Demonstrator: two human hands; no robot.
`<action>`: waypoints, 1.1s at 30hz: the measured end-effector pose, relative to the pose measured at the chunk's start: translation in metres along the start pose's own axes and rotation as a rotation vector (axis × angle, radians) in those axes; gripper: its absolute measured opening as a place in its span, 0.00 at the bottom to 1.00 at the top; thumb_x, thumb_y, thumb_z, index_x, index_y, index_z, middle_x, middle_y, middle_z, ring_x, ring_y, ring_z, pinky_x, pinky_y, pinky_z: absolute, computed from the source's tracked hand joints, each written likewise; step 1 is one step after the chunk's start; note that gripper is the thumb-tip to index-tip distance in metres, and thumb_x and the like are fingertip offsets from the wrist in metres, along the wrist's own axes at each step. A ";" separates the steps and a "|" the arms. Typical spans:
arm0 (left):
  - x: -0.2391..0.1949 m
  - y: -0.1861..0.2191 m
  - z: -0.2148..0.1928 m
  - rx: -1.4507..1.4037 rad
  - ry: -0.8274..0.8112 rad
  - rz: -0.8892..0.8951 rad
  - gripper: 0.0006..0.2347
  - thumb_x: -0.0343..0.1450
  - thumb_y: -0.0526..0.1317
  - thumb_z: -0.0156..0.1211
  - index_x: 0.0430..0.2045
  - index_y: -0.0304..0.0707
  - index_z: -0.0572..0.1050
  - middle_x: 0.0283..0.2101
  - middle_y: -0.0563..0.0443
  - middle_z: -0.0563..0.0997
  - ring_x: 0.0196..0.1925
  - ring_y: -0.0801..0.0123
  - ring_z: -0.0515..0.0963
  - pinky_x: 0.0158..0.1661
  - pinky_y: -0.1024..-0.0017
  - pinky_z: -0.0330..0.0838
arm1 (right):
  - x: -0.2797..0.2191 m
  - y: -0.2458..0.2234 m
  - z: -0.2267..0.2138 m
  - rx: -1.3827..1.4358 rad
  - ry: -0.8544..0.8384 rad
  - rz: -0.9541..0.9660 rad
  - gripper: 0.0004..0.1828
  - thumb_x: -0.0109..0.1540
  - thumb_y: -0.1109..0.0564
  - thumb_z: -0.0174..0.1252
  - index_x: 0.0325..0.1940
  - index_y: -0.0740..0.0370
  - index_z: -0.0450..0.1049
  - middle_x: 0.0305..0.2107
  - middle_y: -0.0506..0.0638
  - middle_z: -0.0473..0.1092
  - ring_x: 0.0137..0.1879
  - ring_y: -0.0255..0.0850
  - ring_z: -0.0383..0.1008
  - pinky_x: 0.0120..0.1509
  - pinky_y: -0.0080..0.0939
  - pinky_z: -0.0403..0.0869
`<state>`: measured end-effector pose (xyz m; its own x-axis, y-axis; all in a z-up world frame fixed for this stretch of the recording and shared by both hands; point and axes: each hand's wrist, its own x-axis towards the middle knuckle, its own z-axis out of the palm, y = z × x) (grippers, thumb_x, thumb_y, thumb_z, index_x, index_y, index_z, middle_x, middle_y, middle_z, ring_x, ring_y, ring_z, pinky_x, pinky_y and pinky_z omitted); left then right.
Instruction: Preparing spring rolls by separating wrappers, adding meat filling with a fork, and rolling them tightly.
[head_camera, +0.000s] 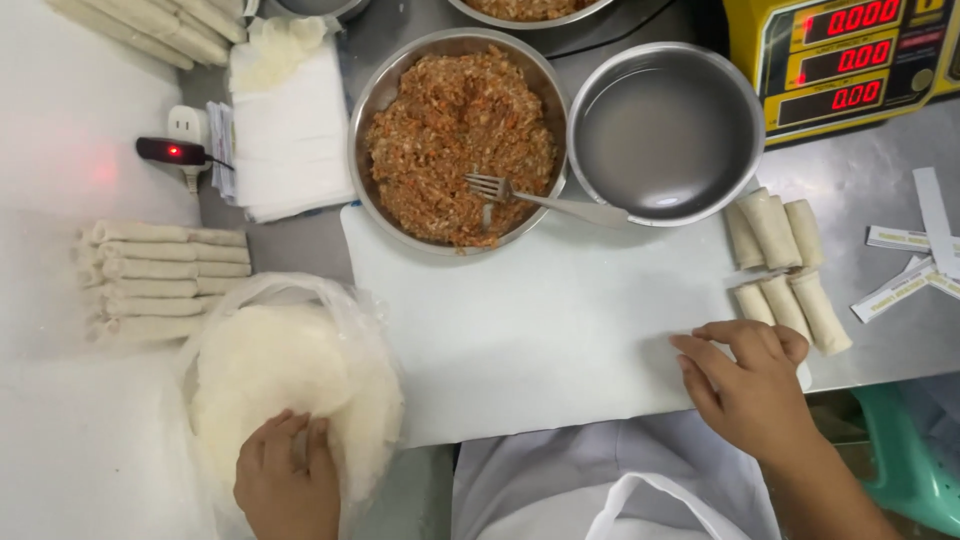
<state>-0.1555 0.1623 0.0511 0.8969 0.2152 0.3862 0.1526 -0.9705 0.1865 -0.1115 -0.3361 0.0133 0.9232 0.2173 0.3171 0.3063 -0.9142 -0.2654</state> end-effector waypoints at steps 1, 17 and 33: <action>0.003 0.001 -0.002 0.003 0.003 -0.005 0.04 0.71 0.38 0.70 0.35 0.39 0.82 0.48 0.44 0.84 0.51 0.53 0.82 0.43 0.53 0.78 | -0.001 -0.001 -0.001 0.002 0.000 -0.006 0.12 0.63 0.53 0.62 0.50 0.40 0.78 0.46 0.44 0.70 0.49 0.41 0.73 0.54 0.52 0.55; 0.024 0.084 -0.057 -0.865 0.282 -0.364 0.04 0.68 0.34 0.59 0.29 0.32 0.74 0.31 0.43 0.79 0.33 0.60 0.78 0.38 0.73 0.69 | 0.030 -0.061 -0.005 0.455 -0.107 -0.128 0.23 0.60 0.51 0.65 0.59 0.52 0.73 0.51 0.49 0.70 0.56 0.45 0.70 0.63 0.48 0.63; 0.035 0.229 -0.027 -1.505 -1.057 -0.370 0.28 0.63 0.52 0.70 0.52 0.42 0.63 0.44 0.54 0.73 0.42 0.74 0.75 0.39 0.73 0.75 | 0.050 -0.072 -0.049 0.379 0.104 -0.423 0.08 0.65 0.62 0.47 0.43 0.58 0.72 0.28 0.49 0.62 0.29 0.46 0.62 0.45 0.49 0.65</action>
<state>-0.1001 -0.0498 0.1315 0.8509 -0.3528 -0.3891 0.4552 0.1256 0.8815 -0.0985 -0.2758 0.0926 0.6804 0.4848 0.5496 0.7234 -0.5643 -0.3978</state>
